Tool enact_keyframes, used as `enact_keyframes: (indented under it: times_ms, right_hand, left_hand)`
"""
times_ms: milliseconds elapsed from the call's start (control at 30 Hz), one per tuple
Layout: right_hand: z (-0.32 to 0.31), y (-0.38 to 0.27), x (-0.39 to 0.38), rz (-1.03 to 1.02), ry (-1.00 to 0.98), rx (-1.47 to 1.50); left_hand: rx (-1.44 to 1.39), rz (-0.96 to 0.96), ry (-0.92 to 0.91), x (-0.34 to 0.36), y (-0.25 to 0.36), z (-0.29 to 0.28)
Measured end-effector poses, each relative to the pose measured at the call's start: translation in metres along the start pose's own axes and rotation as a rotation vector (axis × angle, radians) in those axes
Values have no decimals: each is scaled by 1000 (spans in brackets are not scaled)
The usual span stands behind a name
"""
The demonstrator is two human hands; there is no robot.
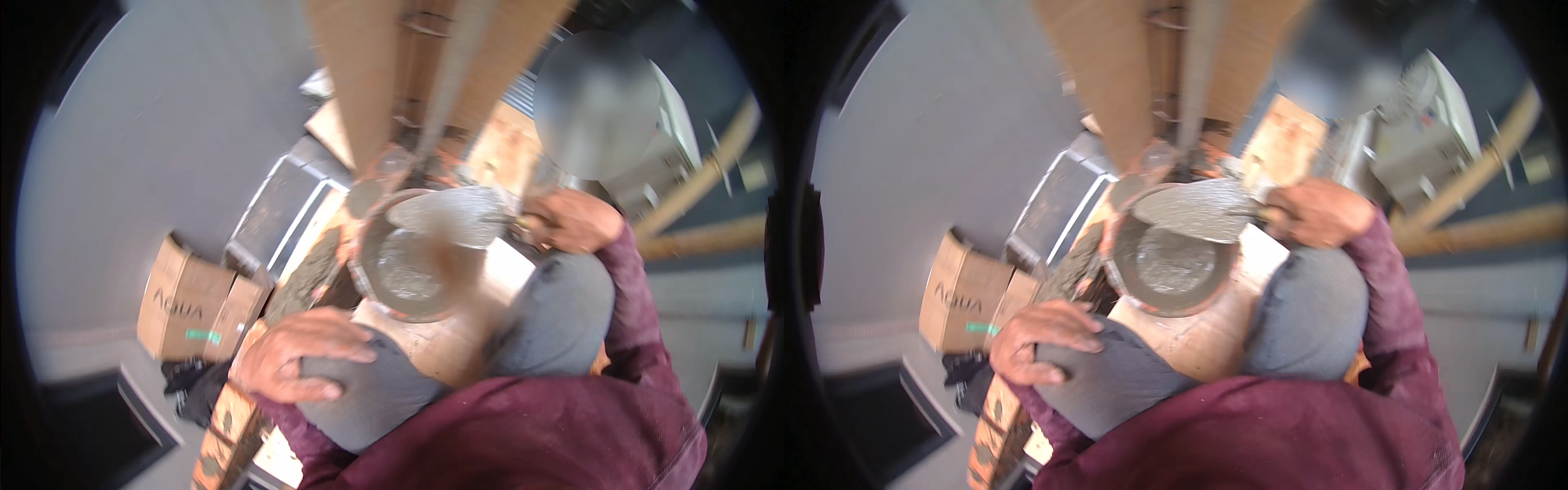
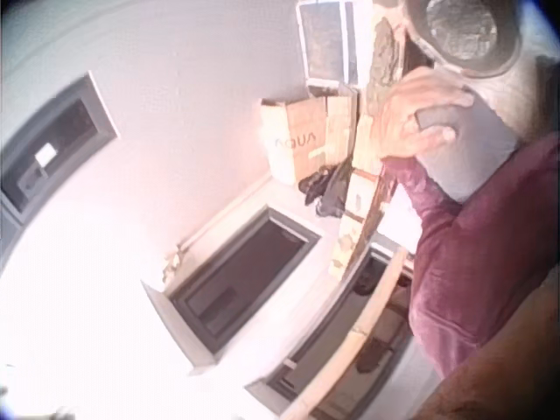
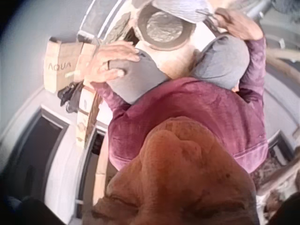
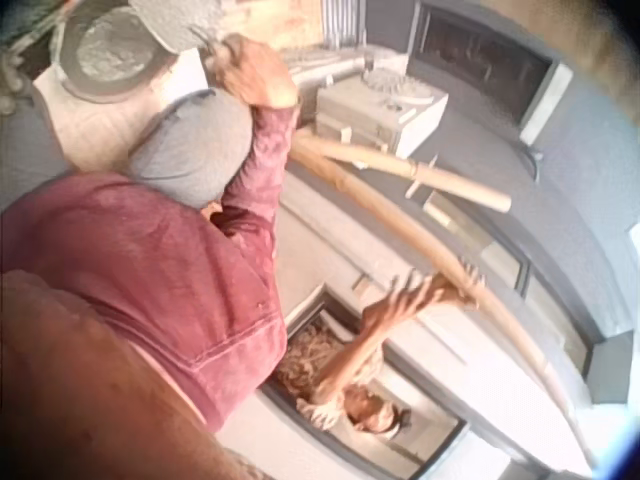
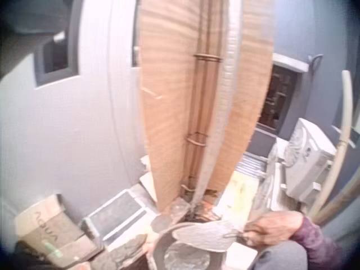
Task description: The person mixes mortar in a bucket using a trowel, spreads the mortar onto a row of bricks on a wall, and places a brick onto the mortar.
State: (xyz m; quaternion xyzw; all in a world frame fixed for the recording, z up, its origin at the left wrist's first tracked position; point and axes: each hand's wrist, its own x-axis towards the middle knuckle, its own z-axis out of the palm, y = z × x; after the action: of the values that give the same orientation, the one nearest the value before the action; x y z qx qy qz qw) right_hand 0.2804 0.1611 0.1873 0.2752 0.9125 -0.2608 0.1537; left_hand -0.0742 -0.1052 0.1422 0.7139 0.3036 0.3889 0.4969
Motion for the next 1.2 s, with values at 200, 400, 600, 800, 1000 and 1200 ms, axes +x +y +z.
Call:
enact_keyframes:
  times_ms: [200, 400, 600, 800, 1000, 1200]
  right_hand:
    - [-8, -17, 7, -67, -31, -73]
    - [-8, -21, 13, 7, -52, -56]
    - [2, -18, 18, -3, -12, 26]
    - [3, -12, 18, -43, 10, -51]
    - [1, -13, 17, 10, -24, -64]
    - [-3, -30, 22, 48, -94, -318]
  left_hand:
    - [-75, 226, 99, -4, -11, 9]
    - [-18, 208, 152, -10, -8, 16]
    - [-74, 240, 201, -11, -10, 22]
    - [-99, 270, 233, -11, -15, 27]
    - [-115, 212, 282, -15, -6, 29]
    - [-43, 231, 321, -15, -15, 28]
